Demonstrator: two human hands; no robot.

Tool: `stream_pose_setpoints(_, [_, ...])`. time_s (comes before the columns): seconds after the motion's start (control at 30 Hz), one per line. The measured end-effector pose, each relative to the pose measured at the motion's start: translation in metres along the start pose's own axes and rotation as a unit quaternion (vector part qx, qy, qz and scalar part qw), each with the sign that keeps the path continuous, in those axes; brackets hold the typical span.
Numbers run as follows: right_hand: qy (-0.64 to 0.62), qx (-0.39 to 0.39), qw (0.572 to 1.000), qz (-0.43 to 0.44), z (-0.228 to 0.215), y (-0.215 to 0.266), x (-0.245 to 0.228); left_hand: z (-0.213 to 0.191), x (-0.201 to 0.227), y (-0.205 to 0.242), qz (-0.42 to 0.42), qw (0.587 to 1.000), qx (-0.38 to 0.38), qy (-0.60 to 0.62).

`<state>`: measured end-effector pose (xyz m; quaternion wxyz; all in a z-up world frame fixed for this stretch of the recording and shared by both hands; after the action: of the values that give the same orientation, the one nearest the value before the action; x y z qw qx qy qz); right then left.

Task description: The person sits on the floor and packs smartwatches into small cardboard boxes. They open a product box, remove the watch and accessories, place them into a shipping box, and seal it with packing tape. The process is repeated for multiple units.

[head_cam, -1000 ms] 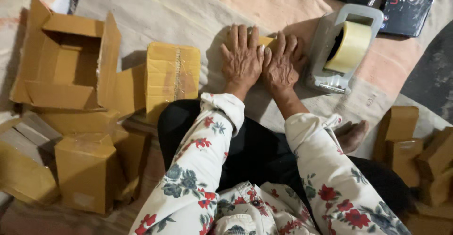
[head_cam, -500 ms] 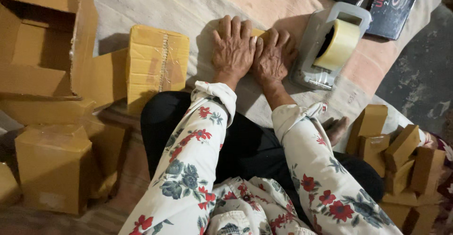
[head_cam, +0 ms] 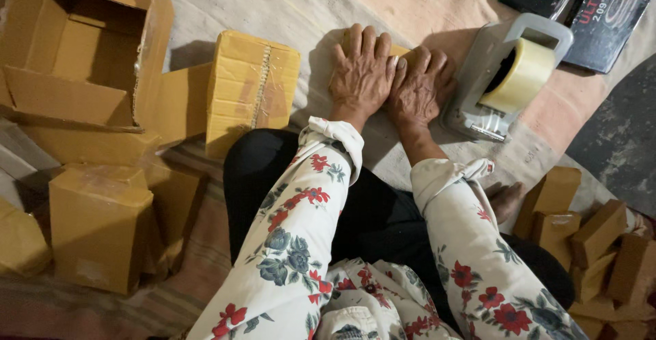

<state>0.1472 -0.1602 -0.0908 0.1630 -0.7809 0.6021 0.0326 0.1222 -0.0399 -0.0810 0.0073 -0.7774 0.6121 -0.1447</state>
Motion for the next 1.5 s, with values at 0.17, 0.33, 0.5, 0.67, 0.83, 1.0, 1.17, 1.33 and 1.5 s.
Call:
stream_pose_setpoints(0.17, [0.011,0.006,1.000,0.005,-0.001,-0.002,-0.001,0.008,-0.001,-0.001,-0.004,0.999,-0.051,-0.003])
stream_pose_setpoints(0.33, [0.011,0.012,1.000,-0.006,-0.001,-0.002,0.000,0.003,0.000,-0.002,-0.003,1.000,-0.007,-0.011])
stream_pose_setpoints(0.5, [0.005,0.008,1.000,-0.010,-0.001,-0.001,-0.002,0.005,-0.001,-0.001,-0.005,1.000,-0.017,-0.011])
stream_pose_setpoints(0.67, [0.003,-0.007,1.000,-0.002,0.002,0.000,0.000,0.000,-0.001,-0.002,-0.002,1.000,0.021,-0.023])
stream_pose_setpoints(0.83, [-0.010,0.008,1.000,-0.016,0.000,0.000,-0.001,0.007,-0.002,-0.003,-0.003,1.000,-0.025,-0.016])
stream_pose_setpoints(1.0, [-0.011,-0.010,1.000,-0.003,0.003,0.001,0.000,0.004,-0.001,-0.002,-0.002,1.000,0.002,-0.015])
stream_pose_setpoints(1.17, [0.010,-0.005,1.000,-0.001,0.003,-0.001,0.000,0.006,-0.002,-0.001,-0.005,1.000,-0.001,0.005])
stream_pose_setpoints(1.33, [0.021,-0.008,1.000,0.000,0.006,-0.002,0.003,0.001,0.000,-0.001,-0.003,0.999,0.028,-0.016])
stream_pose_setpoints(1.5, [0.014,0.027,0.999,-0.022,0.002,-0.001,0.000,0.003,-0.001,-0.003,-0.002,1.000,0.009,-0.014])
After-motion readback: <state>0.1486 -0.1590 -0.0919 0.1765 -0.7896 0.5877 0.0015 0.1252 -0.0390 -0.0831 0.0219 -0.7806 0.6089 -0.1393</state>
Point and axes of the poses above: each hand's wrist, its own y-axis away from the middle knuckle, its own z-axis out of the palm, x = y × z, the point moved 8 cm from there along -y, towards the middle knuckle, and after that the axes turned 2 degrees about x, right-handed, at the moved point
